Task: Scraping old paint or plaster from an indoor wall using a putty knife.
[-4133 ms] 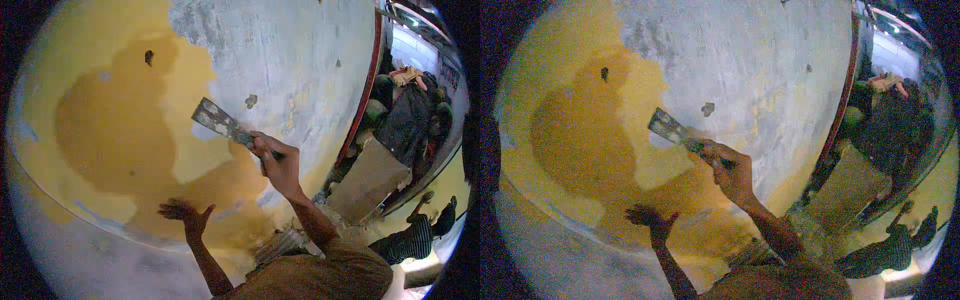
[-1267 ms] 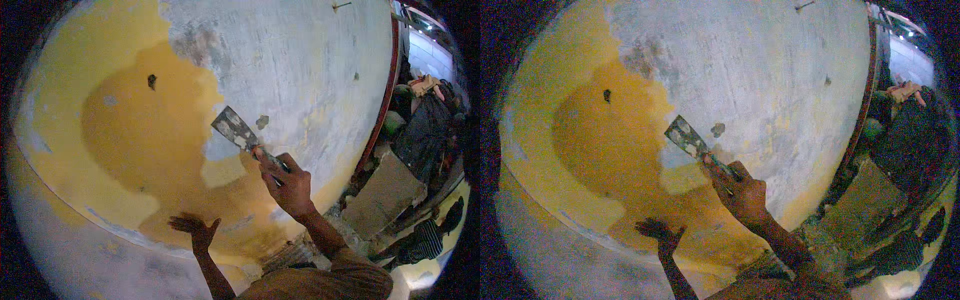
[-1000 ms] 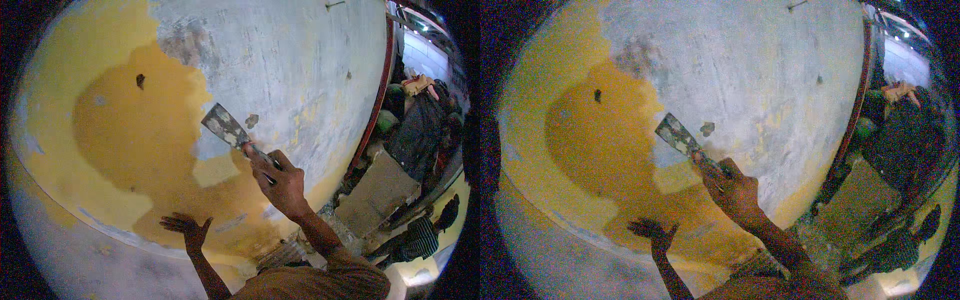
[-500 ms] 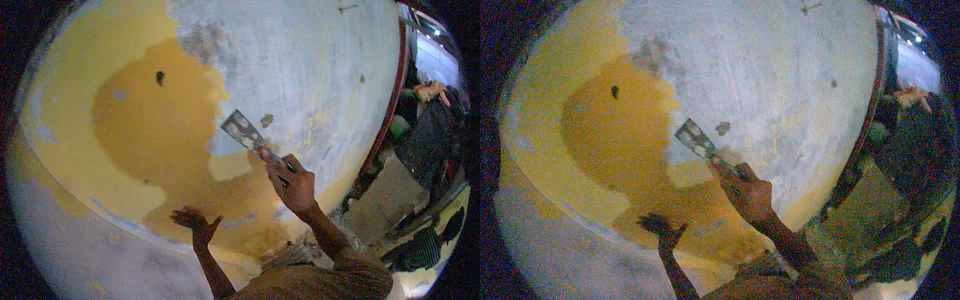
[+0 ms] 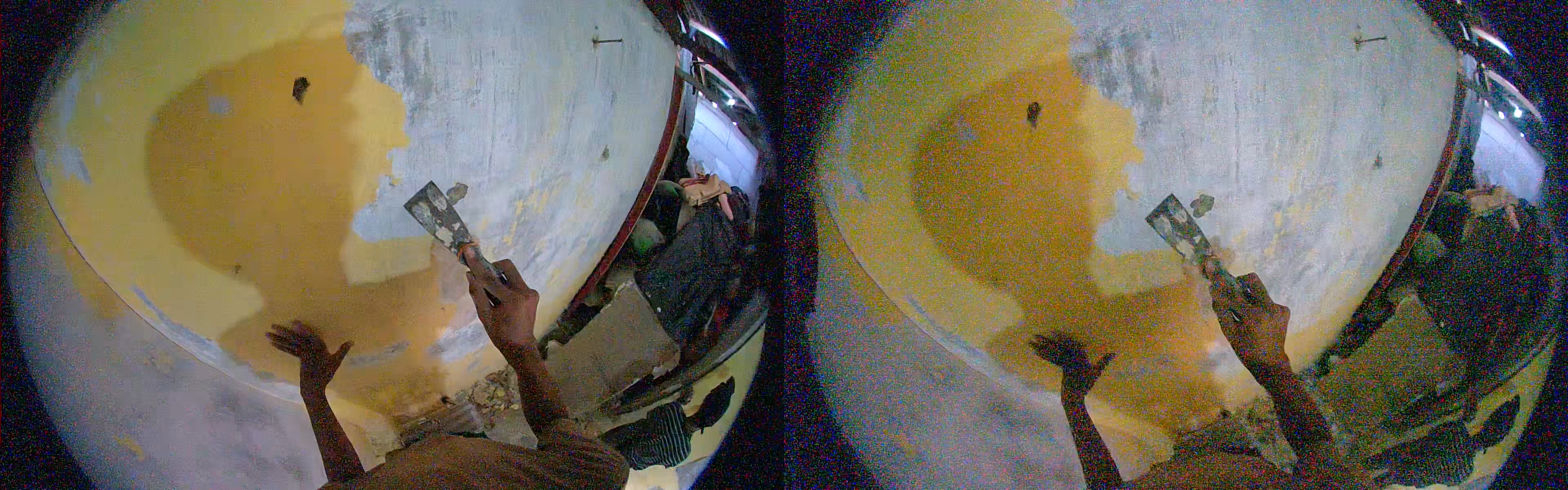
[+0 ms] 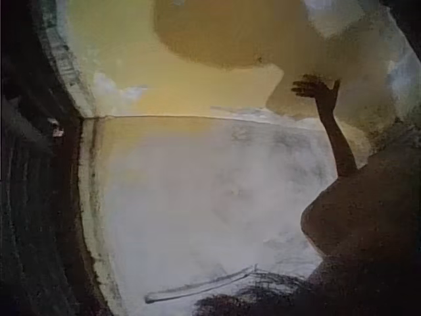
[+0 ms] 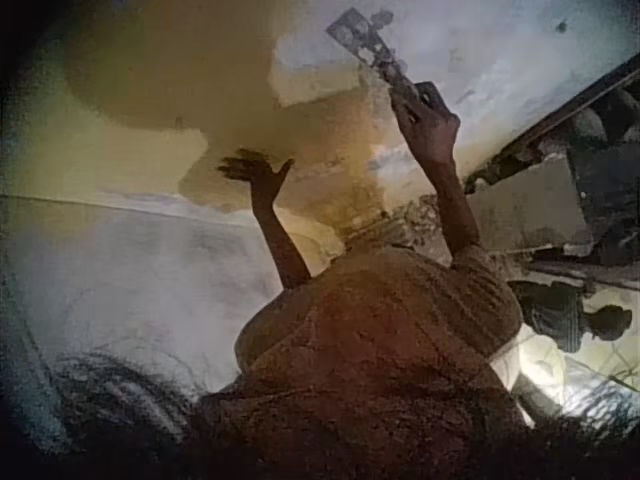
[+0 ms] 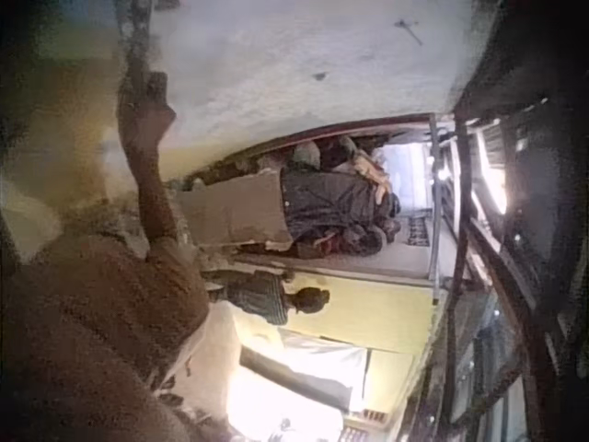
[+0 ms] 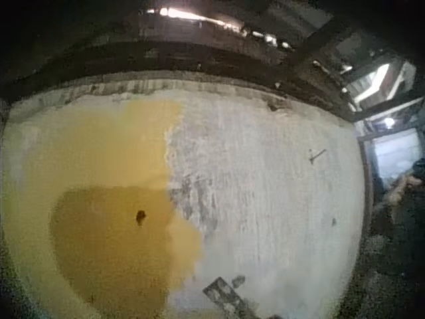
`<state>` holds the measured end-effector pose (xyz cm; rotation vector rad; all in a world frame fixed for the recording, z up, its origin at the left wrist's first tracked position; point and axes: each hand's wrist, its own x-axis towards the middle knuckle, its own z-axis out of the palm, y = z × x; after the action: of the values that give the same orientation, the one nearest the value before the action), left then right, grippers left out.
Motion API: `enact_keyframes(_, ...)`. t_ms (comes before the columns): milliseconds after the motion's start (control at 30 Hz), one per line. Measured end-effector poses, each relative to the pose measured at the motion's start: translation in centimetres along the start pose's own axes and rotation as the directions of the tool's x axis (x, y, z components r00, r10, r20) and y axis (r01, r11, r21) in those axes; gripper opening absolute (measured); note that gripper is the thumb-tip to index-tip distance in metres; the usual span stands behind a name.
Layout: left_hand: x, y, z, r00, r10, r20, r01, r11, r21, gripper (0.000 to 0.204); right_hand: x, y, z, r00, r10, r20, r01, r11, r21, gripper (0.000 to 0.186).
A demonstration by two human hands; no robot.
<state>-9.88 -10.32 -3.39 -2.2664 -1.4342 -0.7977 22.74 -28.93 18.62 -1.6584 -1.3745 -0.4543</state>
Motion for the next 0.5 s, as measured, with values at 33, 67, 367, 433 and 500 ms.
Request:
enact_keyframes(33, 0.4, 0.5, -0.4, 1.000, -0.030, 0.002, 0.030, 0.999, -0.010, 0.144, 0.0, 0.0, 0.1, 1.000, 0.004, 0.005, -0.004, 1.000, -0.011, 0.046)
enact_keyframes(67, 0.7, 1.1, -0.4, 0.998, -0.059, 0.005, 0.059, 0.998, -0.020, 0.143, 0.3, -0.1, 0.4, 1.000, 0.003, -0.012, -0.003, 1.000, -0.010, 0.046)
enact_keyframes(367, 0.8, 0.7, 0.4, 0.996, -0.073, 0.058, 0.076, 0.996, -0.048, 0.141, 1.4, 0.7, 2.0, 0.991, -0.092, -0.094, 0.088, 0.995, -0.048, 0.046)
enact_keyframes(433, -0.6, -1.0, 1.9, 0.986, -0.084, 0.147, 0.097, 0.992, -0.082, 0.141, 1.9, -0.2, 1.6, 0.998, 0.000, -0.064, 0.004, 0.998, 0.067, 0.044)
enact_keyframes(500, -0.6, -1.4, 2.8, 0.971, -0.088, 0.224, 0.117, 0.986, -0.120, 0.141, 2.3, -0.6, 1.4, 0.997, -0.024, -0.075, 0.028, 0.998, 0.052, 0.043)
